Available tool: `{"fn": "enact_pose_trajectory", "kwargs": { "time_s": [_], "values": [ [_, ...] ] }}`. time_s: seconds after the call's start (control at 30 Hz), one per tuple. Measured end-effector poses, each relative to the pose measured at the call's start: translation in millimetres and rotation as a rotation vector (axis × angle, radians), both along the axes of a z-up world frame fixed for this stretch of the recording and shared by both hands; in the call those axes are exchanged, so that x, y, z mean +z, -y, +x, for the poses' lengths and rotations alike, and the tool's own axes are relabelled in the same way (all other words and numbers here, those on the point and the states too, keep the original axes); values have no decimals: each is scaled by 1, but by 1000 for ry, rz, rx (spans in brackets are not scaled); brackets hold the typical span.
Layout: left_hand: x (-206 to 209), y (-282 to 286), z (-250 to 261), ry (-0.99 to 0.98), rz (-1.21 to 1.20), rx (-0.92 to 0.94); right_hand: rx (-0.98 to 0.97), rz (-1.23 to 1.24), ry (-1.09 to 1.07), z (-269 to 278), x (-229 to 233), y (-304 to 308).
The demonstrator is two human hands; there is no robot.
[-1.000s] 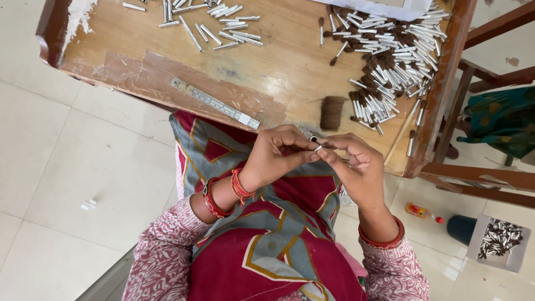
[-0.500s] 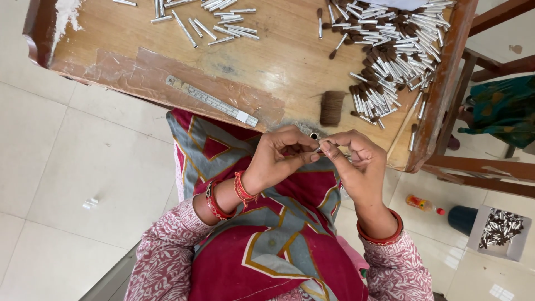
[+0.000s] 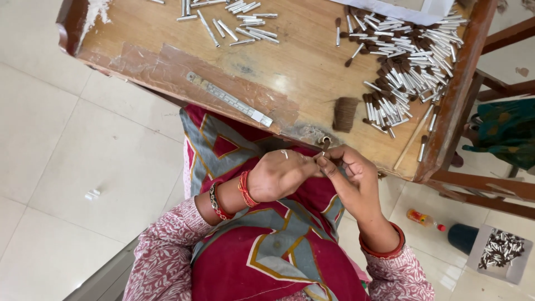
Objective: Assembling small brushes by manually inserting bristle bundles into metal ferrules on a workbench.
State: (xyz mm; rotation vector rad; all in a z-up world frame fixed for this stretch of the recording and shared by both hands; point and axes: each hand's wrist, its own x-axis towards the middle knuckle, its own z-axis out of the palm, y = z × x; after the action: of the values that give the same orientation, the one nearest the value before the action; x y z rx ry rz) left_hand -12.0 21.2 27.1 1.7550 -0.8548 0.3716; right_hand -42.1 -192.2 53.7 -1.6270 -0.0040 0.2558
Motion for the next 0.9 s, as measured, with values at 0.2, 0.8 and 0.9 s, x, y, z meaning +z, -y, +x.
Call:
{"fn": "enact_pose_trajectory", "kwargs": {
  "time_s": [0.2, 0.8, 0.9],
  "values": [
    [-17, -48, 9, 395, 362, -67, -72, -37, 63, -10, -8, -15],
    [-13, -100, 30, 212, 531, 188, -81, -617, 559, 10, -17, -66],
    [-14, -101, 30, 209, 539, 175, -69, -642, 587, 12, -17, -70]
  ]
}}
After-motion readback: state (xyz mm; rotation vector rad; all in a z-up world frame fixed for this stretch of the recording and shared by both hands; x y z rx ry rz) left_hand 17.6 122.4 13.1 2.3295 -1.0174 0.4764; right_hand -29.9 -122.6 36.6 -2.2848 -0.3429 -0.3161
